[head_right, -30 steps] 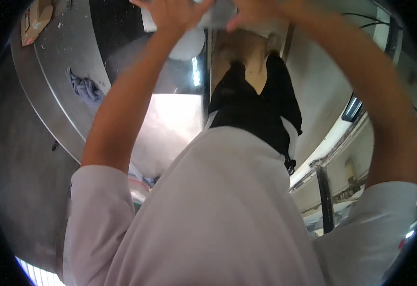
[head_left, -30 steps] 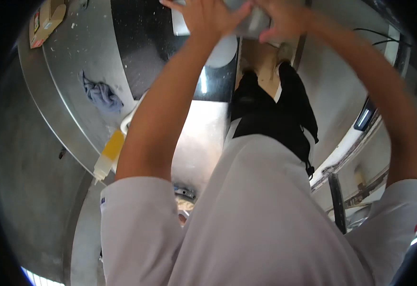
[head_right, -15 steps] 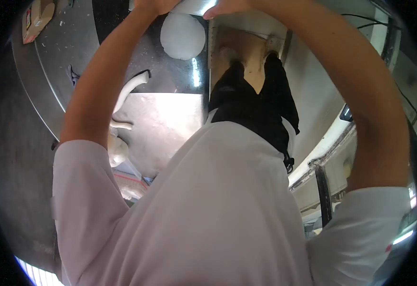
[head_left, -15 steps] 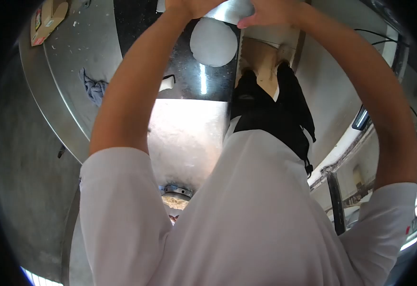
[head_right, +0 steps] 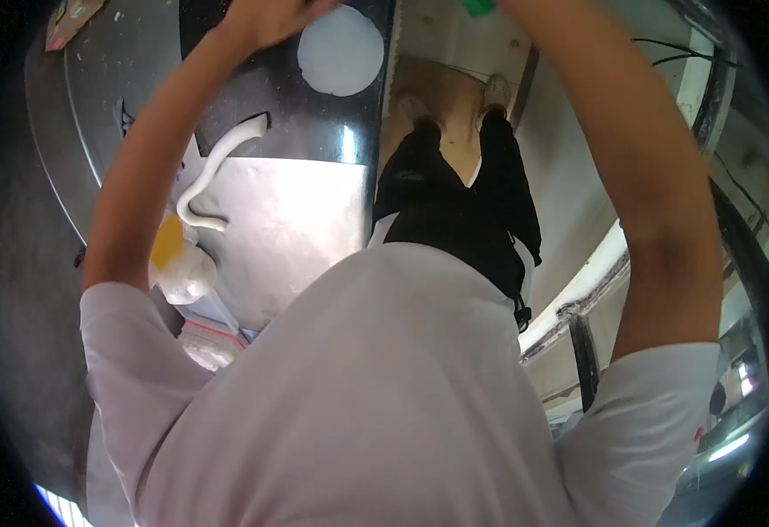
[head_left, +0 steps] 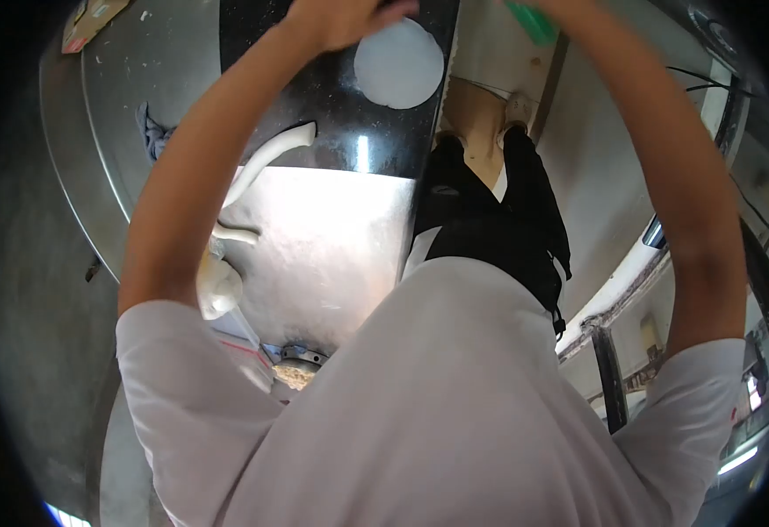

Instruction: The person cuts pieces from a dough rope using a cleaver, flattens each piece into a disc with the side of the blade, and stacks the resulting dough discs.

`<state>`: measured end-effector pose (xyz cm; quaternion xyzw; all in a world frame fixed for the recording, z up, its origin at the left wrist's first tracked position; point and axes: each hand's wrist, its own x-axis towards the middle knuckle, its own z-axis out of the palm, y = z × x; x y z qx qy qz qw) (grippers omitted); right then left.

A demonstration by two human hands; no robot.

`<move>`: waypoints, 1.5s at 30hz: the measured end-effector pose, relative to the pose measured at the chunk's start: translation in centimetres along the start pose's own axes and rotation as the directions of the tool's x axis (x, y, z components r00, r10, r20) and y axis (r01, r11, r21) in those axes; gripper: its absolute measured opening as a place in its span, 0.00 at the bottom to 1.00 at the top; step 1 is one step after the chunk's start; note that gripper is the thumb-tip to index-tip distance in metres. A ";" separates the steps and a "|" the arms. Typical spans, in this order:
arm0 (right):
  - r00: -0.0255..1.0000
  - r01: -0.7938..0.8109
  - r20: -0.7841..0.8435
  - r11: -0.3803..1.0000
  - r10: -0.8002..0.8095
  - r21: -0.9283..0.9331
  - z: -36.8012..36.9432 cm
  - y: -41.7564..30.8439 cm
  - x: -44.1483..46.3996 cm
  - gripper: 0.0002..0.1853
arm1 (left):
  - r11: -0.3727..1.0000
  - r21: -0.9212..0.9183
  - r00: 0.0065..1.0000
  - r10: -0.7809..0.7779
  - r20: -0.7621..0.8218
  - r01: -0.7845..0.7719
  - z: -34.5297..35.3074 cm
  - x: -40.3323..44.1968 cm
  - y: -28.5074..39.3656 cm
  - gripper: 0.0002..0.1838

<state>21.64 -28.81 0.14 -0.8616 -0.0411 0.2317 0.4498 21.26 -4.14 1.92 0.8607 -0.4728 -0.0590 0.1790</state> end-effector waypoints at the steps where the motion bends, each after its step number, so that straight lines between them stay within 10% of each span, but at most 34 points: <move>1: 0.938 0.340 -0.070 0.941 -0.339 -0.004 1.5 1.0 -2.3 0.29 | 0.998 -0.052 0.974 0.036 0.225 -0.025 -0.9 -0.9 1.7 0.43; 2: 0.760 0.639 -0.132 0.769 -0.636 -0.024 3.4 2.9 -4.7 0.32 | 0.976 -0.071 0.964 0.213 0.158 -0.204 -0.2 -2.5 2.2 0.38; 3: 0.984 0.177 0.022 0.983 -0.176 -0.054 5.6 8.7 -8.1 0.37 | 0.971 -0.012 0.959 0.236 0.157 -0.237 -0.1 -3.3 2.9 0.35; 4: 0.987 0.094 0.135 0.994 -0.085 -0.062 6.6 7.5 -12.0 0.35 | 0.962 0.047 0.953 0.259 0.156 -0.269 0.1 -3.9 3.5 0.32; 7: 0.996 -0.051 0.083 0.991 0.041 0.122 9.9 8.7 -22.7 0.30 | 1.000 -0.017 0.958 0.014 0.288 -0.010 1.1 -2.9 3.9 0.21; 11: 0.981 -0.156 0.139 0.976 0.136 0.151 7.4 7.3 -29.1 0.26 | 0.977 0.158 0.961 0.096 0.258 -0.140 0.7 -1.2 3.8 0.06; 17: 0.993 -0.074 -0.094 0.996 0.069 -0.055 1.6 7.4 -18.6 0.25 | 0.941 0.332 0.778 -0.158 0.609 -0.069 2.0 1.1 2.7 0.29; 20: 0.999 0.034 -0.019 0.999 -0.034 -0.018 1.5 3.6 -10.3 0.23 | 0.944 0.331 0.762 -0.204 0.615 -0.015 -0.5 1.0 4.1 0.25; 22: 0.994 0.046 0.098 0.997 -0.039 -0.067 3.9 3.2 -9.0 0.24 | 0.955 0.293 0.904 -0.080 0.420 -0.052 -1.7 0.1 5.1 0.08; 25: 0.940 0.313 0.134 0.950 -0.313 0.023 9.0 3.9 -12.6 0.26 | 0.998 0.068 0.836 -0.038 0.547 0.001 -2.7 0.4 5.1 0.11; 32: 0.937 0.102 0.340 0.994 -0.082 -0.043 5.9 2.0 -16.9 0.31 | 0.826 -0.336 0.868 -0.321 0.378 0.452 -5.7 -1.3 2.4 0.16; 40: 0.832 0.069 0.552 0.998 -0.061 0.007 0.9 3.1 -7.1 0.24 | 0.512 -0.640 0.742 -0.655 0.141 0.574 -7.5 2.0 -4.9 0.19; 42: 0.842 0.041 0.534 0.997 -0.071 0.068 0.0 2.6 -5.6 0.22 | 0.230 -0.835 0.599 -0.788 0.142 0.499 -8.9 4.1 -6.8 0.21; 45: 0.870 0.168 0.443 0.975 -0.216 0.146 -1.3 2.8 -3.5 0.20 | 0.196 -0.841 0.436 -0.898 0.052 0.504 -9.3 5.1 -9.7 0.21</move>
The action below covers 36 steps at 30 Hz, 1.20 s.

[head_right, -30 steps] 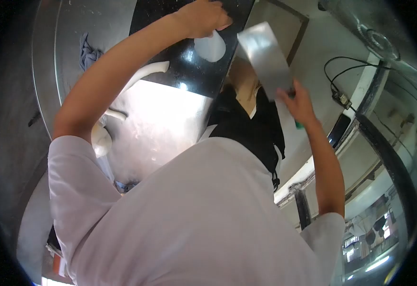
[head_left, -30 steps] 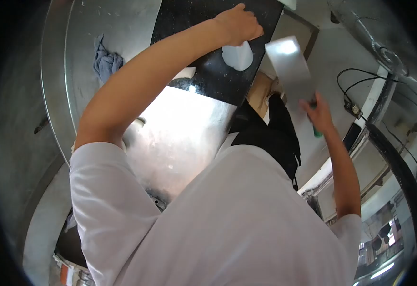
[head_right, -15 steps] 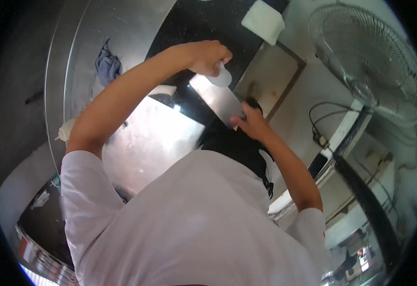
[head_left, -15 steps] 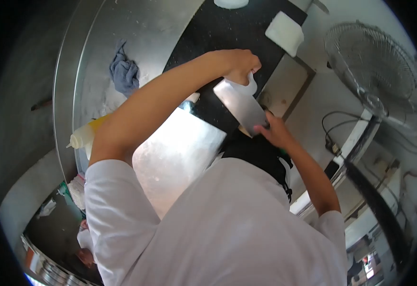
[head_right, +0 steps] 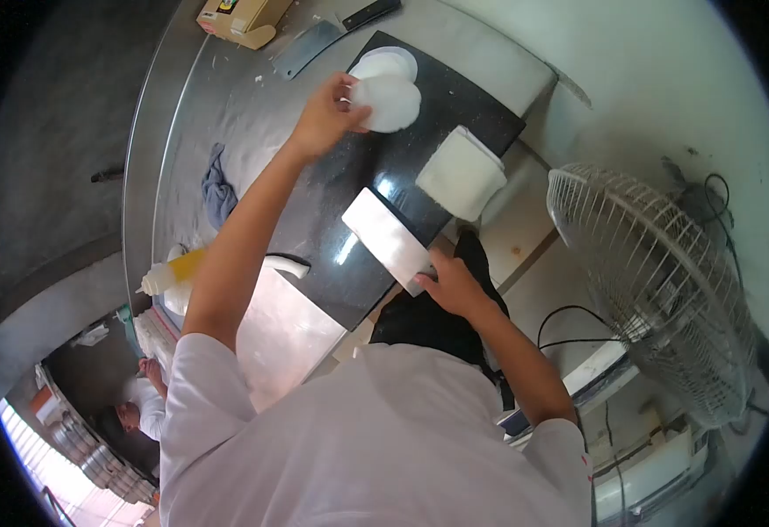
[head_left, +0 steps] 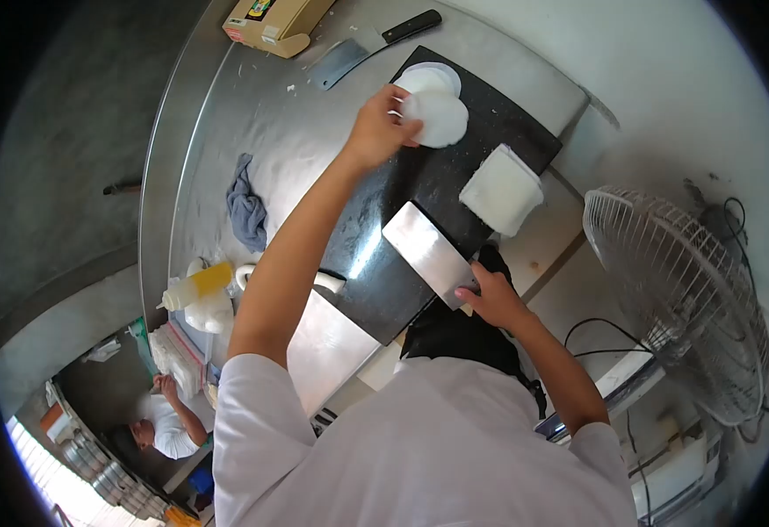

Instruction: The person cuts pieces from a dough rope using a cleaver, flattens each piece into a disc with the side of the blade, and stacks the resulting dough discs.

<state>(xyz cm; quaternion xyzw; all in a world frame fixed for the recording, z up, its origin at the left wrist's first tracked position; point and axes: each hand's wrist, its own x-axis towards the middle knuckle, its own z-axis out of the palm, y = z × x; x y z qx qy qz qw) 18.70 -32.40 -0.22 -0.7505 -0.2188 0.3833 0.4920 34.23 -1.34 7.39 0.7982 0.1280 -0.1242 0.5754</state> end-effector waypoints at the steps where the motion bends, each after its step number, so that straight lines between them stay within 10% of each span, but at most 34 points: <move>1: 0.998 -0.059 0.029 0.998 0.060 -0.023 -0.5 0.2 0.2 0.21 | 0.999 -0.027 0.991 -0.039 -0.128 0.036 -0.4 0.6 -0.8 0.22; 6: 0.995 -0.070 0.064 0.996 0.074 -0.061 -3.2 1.0 0.7 0.22 | 0.961 -0.073 0.892 -0.273 -0.361 0.265 -2.2 0.7 -7.2 0.28; 9: 0.978 -0.140 0.148 0.989 0.147 -0.053 -5.3 -0.3 0.7 0.20 | 0.984 0.030 0.792 -0.123 -0.598 0.175 -1.7 -2.8 -8.6 0.30; 11: 0.993 -0.070 0.090 0.995 0.075 -0.066 -5.9 0.0 1.0 0.19 | 0.888 0.426 0.580 0.257 -0.773 0.175 -0.8 -7.5 -11.0 0.33; 13: 0.991 -0.065 0.113 0.994 0.074 -0.083 -6.6 0.0 1.4 0.19 | 0.661 0.355 0.188 0.313 -0.931 0.661 2.9 -13.2 -8.5 0.33; 14: 0.990 -0.075 0.110 0.994 0.084 -0.084 -6.7 -0.2 1.6 0.19 | 0.653 0.311 0.148 0.293 -0.944 0.690 3.8 -14.6 -9.3 0.33; 16: 0.990 -0.029 0.133 0.996 0.040 -0.086 -6.6 -1.2 2.1 0.19 | 0.588 -0.334 -0.265 -0.205 -0.942 0.737 6.0 -18.6 -13.6 0.33; 19: 0.987 0.031 0.162 0.994 -0.014 -0.106 -6.5 -2.2 4.2 0.19 | 0.797 -0.076 -0.009 -0.089 -0.996 0.600 6.8 -23.6 -18.5 0.33; 22: 0.978 0.044 0.208 0.987 -0.010 -0.157 -6.0 -2.4 5.9 0.18 | 0.845 -0.455 -0.307 -0.370 -0.877 0.281 6.2 -23.2 -17.4 0.33; 25: 0.990 -0.023 0.130 0.982 0.048 -0.189 -4.7 -2.7 7.7 0.17 | 0.896 -0.444 -0.120 -0.439 -0.891 0.022 4.8 -22.4 -17.2 0.28; 29: 0.954 -0.251 0.142 0.964 0.262 -0.093 -3.3 -7.6 9.7 0.16 | 0.967 0.027 0.388 -0.076 -0.918 0.252 5.2 -22.5 -14.7 0.26; 36: 0.922 0.311 0.330 0.893 -0.201 -0.325 -1.5 -11.2 11.4 0.19 | 0.971 0.182 0.311 0.128 -0.942 0.153 8.2 -26.6 -15.4 0.21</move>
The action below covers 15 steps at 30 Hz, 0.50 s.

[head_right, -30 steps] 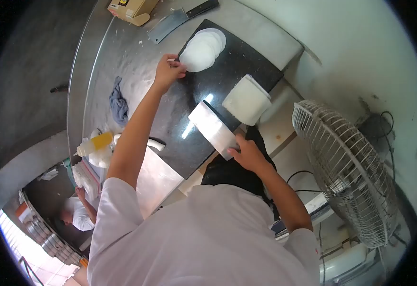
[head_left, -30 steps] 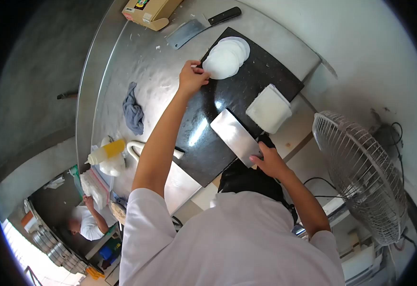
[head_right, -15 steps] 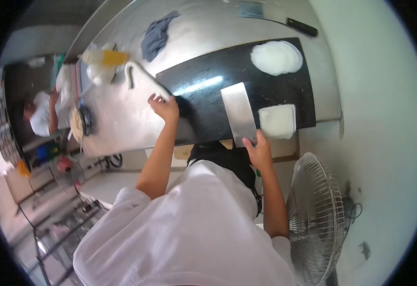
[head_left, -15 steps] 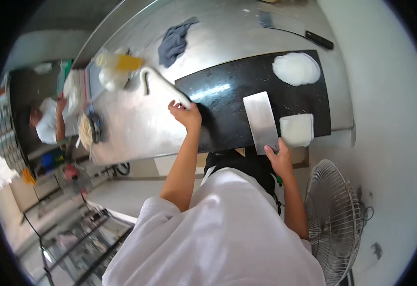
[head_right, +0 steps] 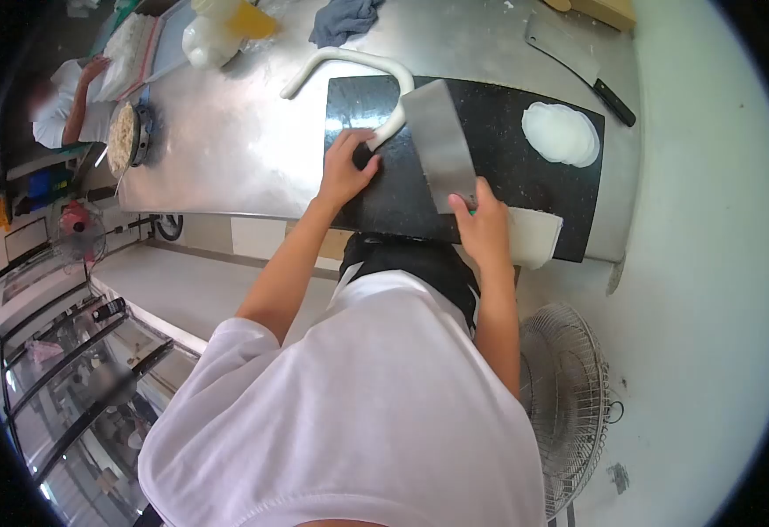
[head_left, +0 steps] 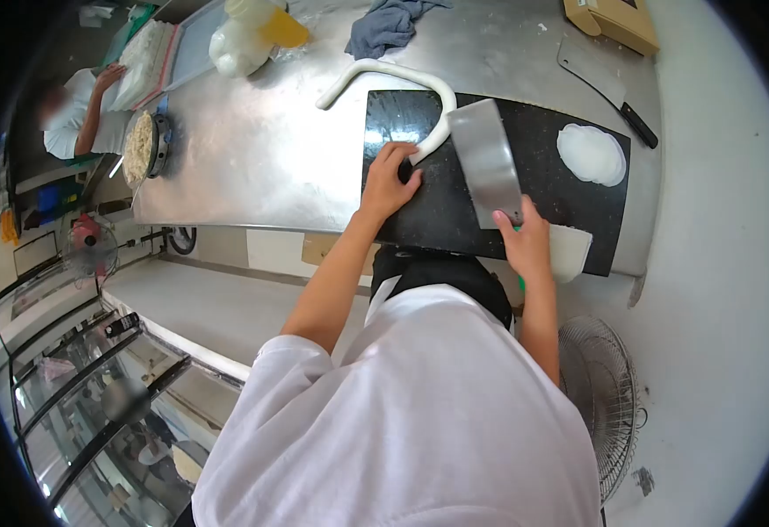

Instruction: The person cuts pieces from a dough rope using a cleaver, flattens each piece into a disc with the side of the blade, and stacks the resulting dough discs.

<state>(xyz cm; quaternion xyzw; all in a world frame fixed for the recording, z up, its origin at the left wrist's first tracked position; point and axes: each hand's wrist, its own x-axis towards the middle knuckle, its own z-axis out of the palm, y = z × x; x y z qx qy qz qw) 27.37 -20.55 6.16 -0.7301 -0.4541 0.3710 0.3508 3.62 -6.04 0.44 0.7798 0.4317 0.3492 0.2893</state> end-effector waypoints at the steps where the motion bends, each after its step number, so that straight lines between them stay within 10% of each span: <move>1: 1.000 -0.002 -0.005 1.000 0.002 -0.003 0.4 -0.7 0.4 0.19 | 1.000 -0.005 1.000 0.003 0.001 -0.003 -0.4 -0.1 -0.7 0.21; 7: 0.983 0.010 0.166 0.883 0.078 -0.470 2.8 -5.0 1.6 0.15 | 0.980 0.077 0.970 0.168 0.175 -0.183 -2.0 1.2 -4.0 0.17; 15: 0.989 -0.048 0.106 0.895 0.105 -0.444 8.9 -3.6 1.5 0.18 | 0.983 0.058 0.957 0.155 0.247 -0.175 -1.9 3.9 -5.1 0.13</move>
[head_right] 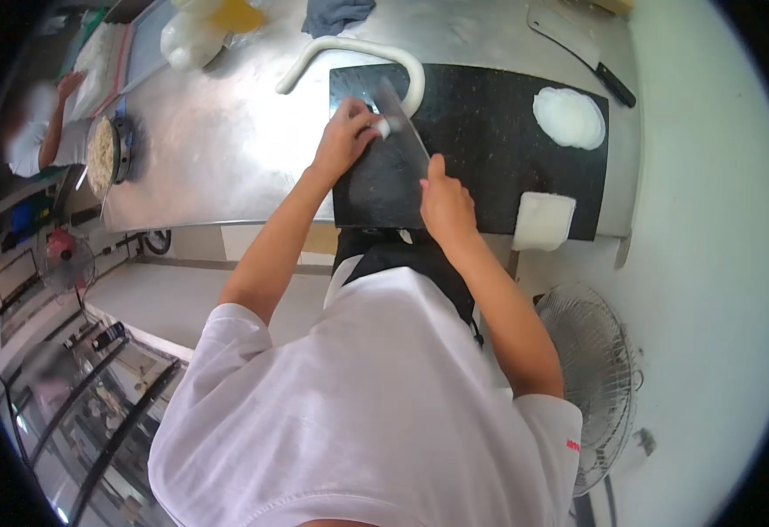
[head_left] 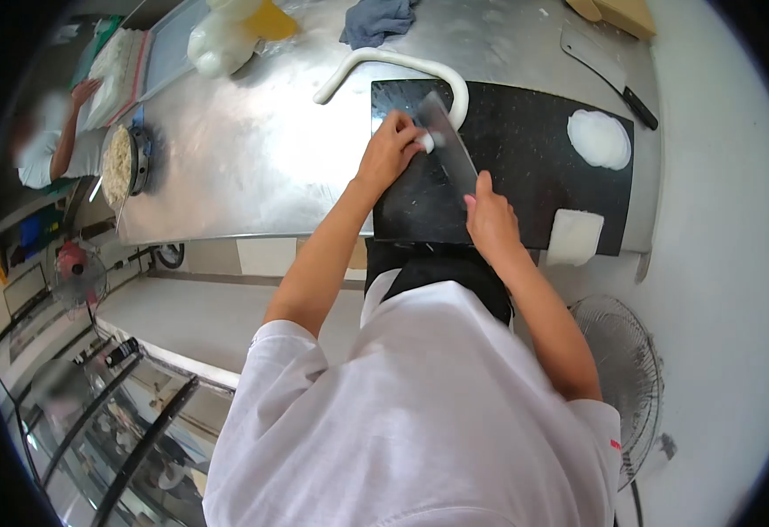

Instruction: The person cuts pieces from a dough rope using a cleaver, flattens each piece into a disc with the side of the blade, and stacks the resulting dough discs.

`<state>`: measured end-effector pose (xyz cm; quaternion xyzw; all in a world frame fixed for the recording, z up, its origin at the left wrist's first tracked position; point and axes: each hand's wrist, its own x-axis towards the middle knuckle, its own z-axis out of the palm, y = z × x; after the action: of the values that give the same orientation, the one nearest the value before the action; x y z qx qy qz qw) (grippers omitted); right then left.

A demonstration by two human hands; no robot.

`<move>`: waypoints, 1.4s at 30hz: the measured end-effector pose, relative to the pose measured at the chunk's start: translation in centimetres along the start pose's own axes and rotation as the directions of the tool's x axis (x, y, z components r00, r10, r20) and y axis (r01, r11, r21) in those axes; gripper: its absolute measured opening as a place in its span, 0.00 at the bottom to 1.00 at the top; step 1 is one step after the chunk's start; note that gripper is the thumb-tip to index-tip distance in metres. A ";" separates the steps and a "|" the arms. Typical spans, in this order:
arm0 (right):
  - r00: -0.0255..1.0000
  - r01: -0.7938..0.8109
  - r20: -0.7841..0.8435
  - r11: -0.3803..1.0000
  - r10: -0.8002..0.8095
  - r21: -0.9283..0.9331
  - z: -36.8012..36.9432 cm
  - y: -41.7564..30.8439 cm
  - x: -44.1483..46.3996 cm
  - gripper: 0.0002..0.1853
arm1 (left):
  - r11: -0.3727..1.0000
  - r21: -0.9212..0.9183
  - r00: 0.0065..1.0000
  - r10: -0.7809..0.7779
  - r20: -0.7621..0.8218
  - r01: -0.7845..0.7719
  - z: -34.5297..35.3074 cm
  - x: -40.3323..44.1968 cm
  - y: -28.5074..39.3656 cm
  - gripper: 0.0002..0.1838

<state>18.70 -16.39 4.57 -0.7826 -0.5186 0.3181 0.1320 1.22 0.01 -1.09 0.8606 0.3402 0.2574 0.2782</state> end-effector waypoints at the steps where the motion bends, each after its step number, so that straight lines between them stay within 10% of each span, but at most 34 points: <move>1: 0.995 0.014 -0.095 0.997 -0.007 0.079 1.2 -0.2 0.3 0.16 | 0.998 -0.032 0.995 -0.056 -0.087 0.053 0.2 -0.1 -0.1 0.13; 8: 0.958 -0.104 -0.204 0.906 0.203 0.411 4.6 -2.4 -1.6 0.22 | 0.985 -0.123 0.990 -0.116 0.079 0.125 -4.1 2.0 -2.0 0.09; 10: 0.850 0.006 -0.446 0.842 0.280 0.540 5.6 -1.4 -7.0 0.22 | 0.960 -0.276 0.985 0.008 0.171 0.040 -4.0 1.5 -0.6 0.14; 11: 0.805 -0.090 -0.442 0.818 0.396 0.568 6.4 -0.5 -9.5 0.21 | 0.931 -0.335 0.927 -0.013 0.374 0.148 -4.0 1.4 1.2 0.18; 13: 0.685 -0.191 -0.379 0.655 0.623 0.731 7.4 0.3 -14.5 0.19 | 0.917 -0.362 0.791 0.346 0.504 -0.170 -2.7 1.1 4.4 0.12; 16: 0.510 -0.174 -0.287 0.424 0.811 0.889 7.8 -1.5 -19.5 0.17 | 0.847 -0.013 0.541 0.351 0.765 -0.531 2.0 0.4 6.7 0.12; 19: 0.352 -0.098 -0.260 0.311 0.899 0.945 9.9 -3.3 -22.1 0.16 | 0.880 0.121 0.524 0.158 0.837 -0.460 3.6 2.6 9.2 0.30; 23: 0.258 -0.056 -0.169 0.189 0.951 0.980 12.7 -6.1 -22.7 0.16 | 0.831 0.130 0.532 0.218 0.818 -0.541 4.3 3.4 10.6 0.29; 25: 0.264 -0.048 -0.192 0.211 0.945 0.976 13.2 -5.8 -22.2 0.16 | 0.853 0.013 0.198 0.106 0.974 -0.522 5.4 4.7 11.0 0.30; 28: 0.299 -0.073 -0.210 0.241 0.931 0.968 12.6 -4.2 -21.5 0.17 | 0.987 -0.121 0.435 0.155 0.887 -0.104 7.7 4.0 12.3 0.29; 29: 0.303 -0.029 -0.226 0.246 0.926 0.969 12.4 -2.7 -20.8 0.16 | 0.994 -0.070 0.645 0.108 0.757 -0.084 7.5 2.4 13.9 0.34; 30: 0.309 0.017 -0.248 0.255 0.918 0.967 12.0 -0.9 -20.0 0.16 | 0.995 -0.065 0.653 0.103 0.750 -0.082 8.3 1.2 12.7 0.34; 31: 0.321 0.077 -0.287 0.277 0.902 0.958 11.0 0.4 -19.2 0.17 | 0.938 -0.009 0.742 0.280 0.609 -0.346 10.0 -1.0 10.0 0.40; 34: 0.351 0.222 -0.348 0.284 0.869 0.933 8.7 4.8 -16.2 0.18 | 0.826 0.090 0.735 0.438 0.517 -0.556 10.8 -1.7 10.0 0.49; 38: 0.344 -0.304 -0.336 0.442 0.877 0.844 10.0 15.2 -10.8 0.30 | 0.839 0.006 0.641 0.412 0.647 -0.545 9.1 -1.6 10.3 0.54; 42: 0.423 -0.311 -0.327 0.475 0.845 0.823 3.2 20.3 -9.7 0.35 | 0.836 -0.098 0.651 0.489 0.581 -0.540 9.0 -1.8 9.6 0.48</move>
<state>28.92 -34.13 -5.28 -0.8724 0.0573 0.1745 0.4530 10.01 -9.92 -1.63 0.9682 -0.0097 0.0342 0.2477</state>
